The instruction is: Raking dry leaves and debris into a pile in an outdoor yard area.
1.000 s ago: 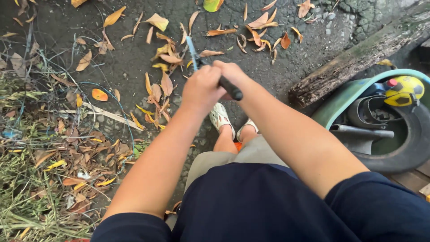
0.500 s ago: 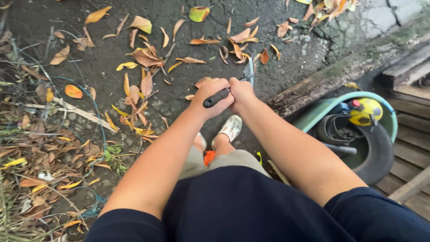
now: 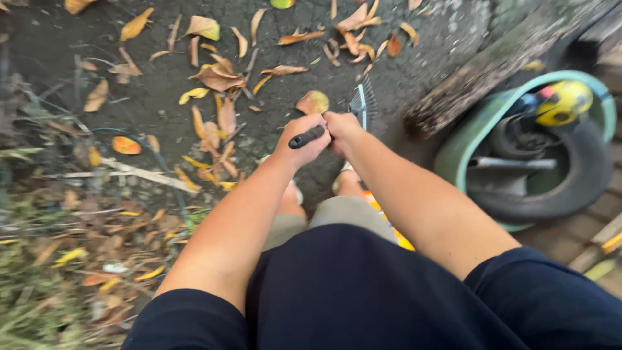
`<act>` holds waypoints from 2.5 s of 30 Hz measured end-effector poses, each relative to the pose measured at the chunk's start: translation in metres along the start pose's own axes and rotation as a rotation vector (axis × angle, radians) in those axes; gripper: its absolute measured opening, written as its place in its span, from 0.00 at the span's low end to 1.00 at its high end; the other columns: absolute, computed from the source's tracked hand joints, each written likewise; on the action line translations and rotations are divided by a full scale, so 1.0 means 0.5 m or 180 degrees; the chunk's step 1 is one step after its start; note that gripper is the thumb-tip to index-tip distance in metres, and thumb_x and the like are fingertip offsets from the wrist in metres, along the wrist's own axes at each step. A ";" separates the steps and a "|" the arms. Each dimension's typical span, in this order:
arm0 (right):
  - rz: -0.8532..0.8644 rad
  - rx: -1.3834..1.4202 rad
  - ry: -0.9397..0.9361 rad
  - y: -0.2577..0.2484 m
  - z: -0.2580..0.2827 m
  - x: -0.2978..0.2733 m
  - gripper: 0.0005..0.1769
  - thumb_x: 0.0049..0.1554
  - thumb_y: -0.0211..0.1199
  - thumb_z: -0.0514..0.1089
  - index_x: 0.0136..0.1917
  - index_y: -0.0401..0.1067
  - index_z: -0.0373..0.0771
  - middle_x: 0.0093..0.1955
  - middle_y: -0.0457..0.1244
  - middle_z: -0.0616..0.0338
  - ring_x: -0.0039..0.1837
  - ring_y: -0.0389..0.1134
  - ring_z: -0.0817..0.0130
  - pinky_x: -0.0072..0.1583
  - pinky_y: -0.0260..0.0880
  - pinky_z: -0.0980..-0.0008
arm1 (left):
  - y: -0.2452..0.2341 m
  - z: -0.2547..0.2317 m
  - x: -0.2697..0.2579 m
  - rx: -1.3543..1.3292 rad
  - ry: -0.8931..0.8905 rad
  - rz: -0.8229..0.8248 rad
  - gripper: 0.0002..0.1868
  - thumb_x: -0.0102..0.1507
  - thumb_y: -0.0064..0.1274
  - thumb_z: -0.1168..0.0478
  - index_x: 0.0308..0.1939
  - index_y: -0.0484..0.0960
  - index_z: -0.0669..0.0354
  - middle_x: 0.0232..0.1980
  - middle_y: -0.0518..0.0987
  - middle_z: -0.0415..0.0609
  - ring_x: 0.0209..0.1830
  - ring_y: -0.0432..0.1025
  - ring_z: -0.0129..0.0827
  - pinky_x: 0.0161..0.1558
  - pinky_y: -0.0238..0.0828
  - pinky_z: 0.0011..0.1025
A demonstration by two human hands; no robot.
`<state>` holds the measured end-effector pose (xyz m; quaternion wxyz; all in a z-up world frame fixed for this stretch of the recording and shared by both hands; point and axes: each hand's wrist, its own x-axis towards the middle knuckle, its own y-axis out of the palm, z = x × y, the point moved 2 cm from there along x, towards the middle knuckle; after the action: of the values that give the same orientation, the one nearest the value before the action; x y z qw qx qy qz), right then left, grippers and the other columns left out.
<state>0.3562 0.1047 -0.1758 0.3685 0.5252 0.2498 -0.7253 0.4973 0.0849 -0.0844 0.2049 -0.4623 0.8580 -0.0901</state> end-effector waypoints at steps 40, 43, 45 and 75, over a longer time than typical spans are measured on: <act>-0.0390 -0.0380 -0.1210 -0.076 0.293 -0.050 0.04 0.50 0.61 0.35 0.36 0.70 0.30 0.33 0.63 0.54 0.33 0.66 0.64 0.33 0.64 0.56 | 0.003 -0.219 0.203 0.0785 0.1533 0.0020 0.11 0.60 0.58 0.55 0.40 0.80 0.59 0.38 0.80 0.54 0.42 0.76 0.51 0.45 0.74 0.44; -0.0454 -0.0157 -0.1074 -0.173 0.383 0.026 0.04 0.51 0.60 0.34 0.37 0.68 0.31 0.33 0.62 0.54 0.33 0.64 0.62 0.34 0.63 0.55 | 0.106 -0.225 0.318 0.0649 0.1247 0.0114 0.11 0.60 0.57 0.55 0.40 0.81 0.59 0.39 0.81 0.54 0.41 0.77 0.50 0.46 0.75 0.43; -0.0634 -0.0177 -0.0951 -0.224 0.435 0.072 0.04 0.52 0.60 0.36 0.38 0.69 0.32 0.34 0.62 0.54 0.33 0.65 0.63 0.34 0.64 0.56 | 0.151 -0.241 0.379 0.0103 0.1482 0.0213 0.12 0.62 0.56 0.55 0.42 0.80 0.59 0.39 0.81 0.53 0.43 0.77 0.50 0.46 0.75 0.42; 0.0993 -0.0665 -0.0025 0.476 0.267 -0.030 0.09 0.51 0.63 0.38 0.38 0.73 0.27 0.34 0.66 0.50 0.32 0.69 0.61 0.30 0.66 0.57 | -0.451 -0.167 0.172 0.1134 0.1083 -0.0519 0.12 0.62 0.60 0.58 0.44 0.79 0.61 0.40 0.80 0.58 0.43 0.77 0.54 0.44 0.74 0.43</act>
<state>0.4714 -0.1349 -0.1128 0.5300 0.5136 0.2378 -0.6315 0.5896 -0.1151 0.0453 0.1279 -0.4648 0.8106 -0.3326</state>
